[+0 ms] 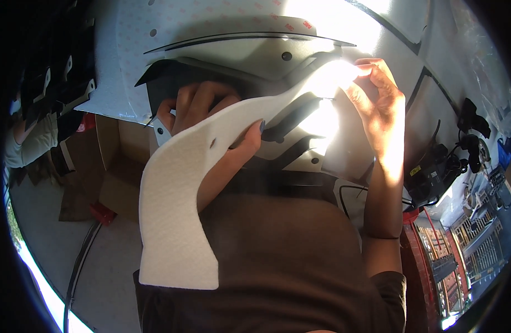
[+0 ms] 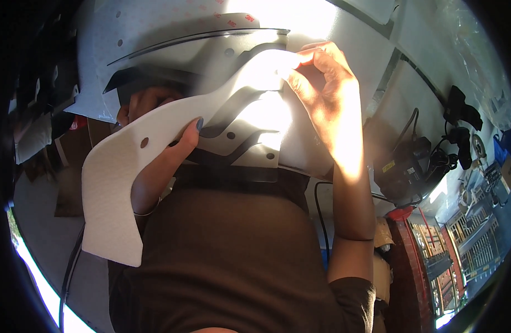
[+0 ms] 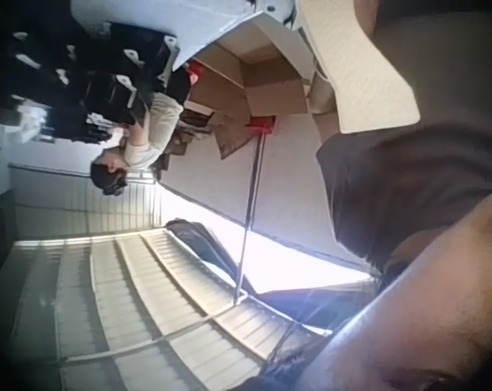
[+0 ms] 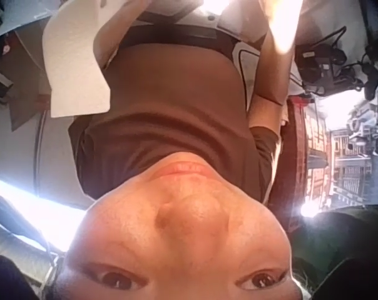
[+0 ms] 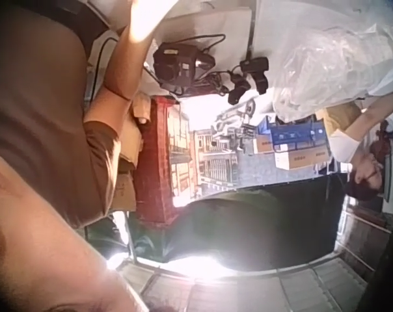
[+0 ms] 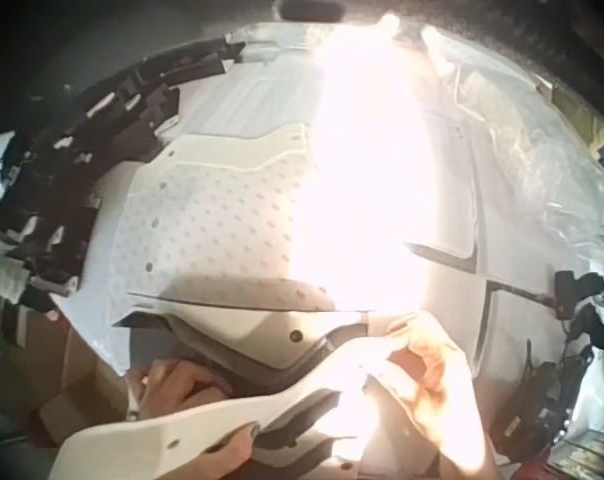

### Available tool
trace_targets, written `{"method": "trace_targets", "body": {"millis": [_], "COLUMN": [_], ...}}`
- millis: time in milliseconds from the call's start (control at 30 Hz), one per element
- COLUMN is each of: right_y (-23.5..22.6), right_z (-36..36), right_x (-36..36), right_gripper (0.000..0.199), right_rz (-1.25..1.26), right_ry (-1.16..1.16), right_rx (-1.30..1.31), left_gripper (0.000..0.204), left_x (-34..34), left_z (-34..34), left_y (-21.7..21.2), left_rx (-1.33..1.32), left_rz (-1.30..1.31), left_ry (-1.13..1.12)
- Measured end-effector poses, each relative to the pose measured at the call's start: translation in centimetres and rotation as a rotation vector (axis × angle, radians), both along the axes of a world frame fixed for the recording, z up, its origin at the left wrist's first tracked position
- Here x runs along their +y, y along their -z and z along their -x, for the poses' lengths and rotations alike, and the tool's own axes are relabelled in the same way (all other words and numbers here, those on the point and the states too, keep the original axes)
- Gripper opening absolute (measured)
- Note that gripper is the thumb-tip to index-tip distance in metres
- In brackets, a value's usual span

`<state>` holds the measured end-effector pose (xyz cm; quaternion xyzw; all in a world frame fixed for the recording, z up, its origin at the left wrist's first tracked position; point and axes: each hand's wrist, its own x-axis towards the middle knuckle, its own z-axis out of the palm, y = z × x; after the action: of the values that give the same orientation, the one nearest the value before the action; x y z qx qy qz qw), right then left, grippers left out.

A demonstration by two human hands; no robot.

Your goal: The person peels foam adhesive padding pieces from backing sheets and presses them onto black plastic components by hand.

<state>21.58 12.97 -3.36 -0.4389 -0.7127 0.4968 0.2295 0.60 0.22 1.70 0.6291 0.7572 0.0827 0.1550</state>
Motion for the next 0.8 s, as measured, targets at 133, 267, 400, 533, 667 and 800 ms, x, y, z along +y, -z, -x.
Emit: {"method": "trace_targets", "body": {"millis": [133,267,400,533,667,800], "right_y": [0.2,0.6,-0.4,-0.6,0.1,0.8], "right_z": [0.1,-0.2,0.6,1.5,2.2,2.3], "right_x": [-0.1,0.0,-0.9,-2.0,-2.1,-2.1], "right_gripper": [0.017,0.017,0.017,0.018,0.018,0.018], "right_rz": [0.001,-0.057,0.076,0.089,0.017,-0.026], "right_ry": [0.036,0.006,0.050,0.062,0.038,0.052], "right_rx": [-0.029,-0.061,-0.033,-0.087,-0.017,0.084], "left_gripper": [0.024,0.024,0.020,0.017,0.021,0.023], "left_x": [0.6,0.4,-0.2,-1.1,-1.1,-0.4], "left_z": [-0.3,-0.3,0.9,2.5,3.3,3.2], "left_y": [-0.3,0.5,0.0,1.5,0.0,-0.1], "left_rx": [0.028,-0.060,-0.127,-0.070,-0.015,-0.115], "left_rz": [0.036,-0.055,0.075,-0.033,-0.071,-0.006], "left_ry": [0.028,0.023,-0.003,0.032,0.051,-0.032]}}
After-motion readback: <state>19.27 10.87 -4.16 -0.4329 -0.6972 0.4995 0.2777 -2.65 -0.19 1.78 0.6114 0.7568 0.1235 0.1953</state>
